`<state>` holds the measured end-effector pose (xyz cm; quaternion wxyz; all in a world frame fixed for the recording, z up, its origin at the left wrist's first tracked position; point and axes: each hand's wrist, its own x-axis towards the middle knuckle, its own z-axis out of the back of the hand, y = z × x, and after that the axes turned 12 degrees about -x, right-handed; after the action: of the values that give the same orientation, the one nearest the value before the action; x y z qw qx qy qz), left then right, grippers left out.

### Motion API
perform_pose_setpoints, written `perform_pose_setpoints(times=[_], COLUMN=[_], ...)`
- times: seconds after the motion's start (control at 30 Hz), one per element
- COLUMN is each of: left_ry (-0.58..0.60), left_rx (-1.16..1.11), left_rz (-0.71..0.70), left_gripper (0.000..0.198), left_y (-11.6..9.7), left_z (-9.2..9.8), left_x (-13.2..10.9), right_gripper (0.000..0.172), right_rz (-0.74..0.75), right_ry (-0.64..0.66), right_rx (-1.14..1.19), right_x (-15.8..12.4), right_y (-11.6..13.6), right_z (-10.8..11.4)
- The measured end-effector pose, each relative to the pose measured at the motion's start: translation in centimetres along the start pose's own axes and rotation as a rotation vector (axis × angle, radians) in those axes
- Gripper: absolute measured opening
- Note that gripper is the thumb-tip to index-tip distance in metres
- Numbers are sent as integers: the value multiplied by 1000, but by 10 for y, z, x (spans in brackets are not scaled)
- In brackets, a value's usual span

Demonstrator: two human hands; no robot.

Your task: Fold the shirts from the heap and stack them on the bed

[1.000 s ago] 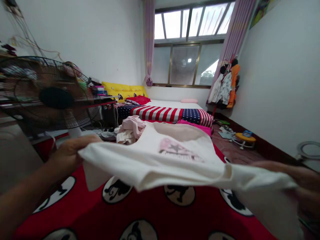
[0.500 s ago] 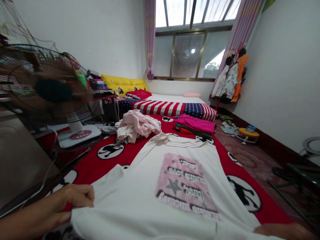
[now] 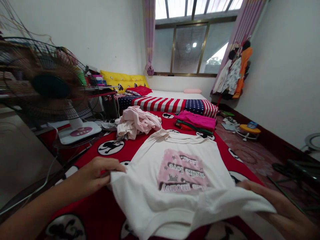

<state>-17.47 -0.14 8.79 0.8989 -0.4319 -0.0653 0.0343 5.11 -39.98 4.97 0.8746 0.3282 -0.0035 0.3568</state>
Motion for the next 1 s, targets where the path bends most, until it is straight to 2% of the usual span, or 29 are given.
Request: perform_pose_setpoints(times=[0.03,0.07,0.13,0.2,0.23,0.3,0.43,0.47,0.57,0.63,0.67,0.73,0.83,0.93,1.0], left_ry=[-39,-65,-99,-118,-127,-163,-203,-225,-418,-541,-562,-501,-228,-11,45], left_rx=[11,24,15,-9,-19,-16,-181,-244,-329,-368,-393,-423,-418,-569,-778], left_rz=[-60,-115,-219,-314,-360,-409,-369,-365,-344,-259,-199,-83,43,89,57], left_gripper=[32,35,39,40,40,38,23,21,20,17,20,28,25,23,42], left_y=[-8,-15,-29,-38,-41,-42,-38,-36,-27,-14,-6,11,25,20,10], left_z=[-10,-21,-47,-72,-83,-99,-108,-106,-98,-93,-93,-96,-111,-135,-150], left_x=[14,29,58,84,94,108,114,112,101,94,91,86,79,74,72], right_gripper=[21,33,68,86,89,82,27,21,34,43,45,47,46,43,41], right_rz=[48,93,158,187,188,164,-54,-128,-301,-350,-357,-346,-345,-385,-407], right_ry=[114,216,343,387,389,341,296,292,207,132,98,17,-75,-185,-297], right_rx=[11,17,59,132,188,323,569,638,861,962,993,1032,1084,1201,1261], right_x=[9,17,31,42,46,54,70,74,83,89,92,100,112,124,128], right_y=[13,28,58,85,94,105,98,94,87,86,87,89,93,95,97], right_z=[-6,-14,-37,-62,-74,-93,-108,-107,-97,-85,-80,-70,-63,-68,-76])
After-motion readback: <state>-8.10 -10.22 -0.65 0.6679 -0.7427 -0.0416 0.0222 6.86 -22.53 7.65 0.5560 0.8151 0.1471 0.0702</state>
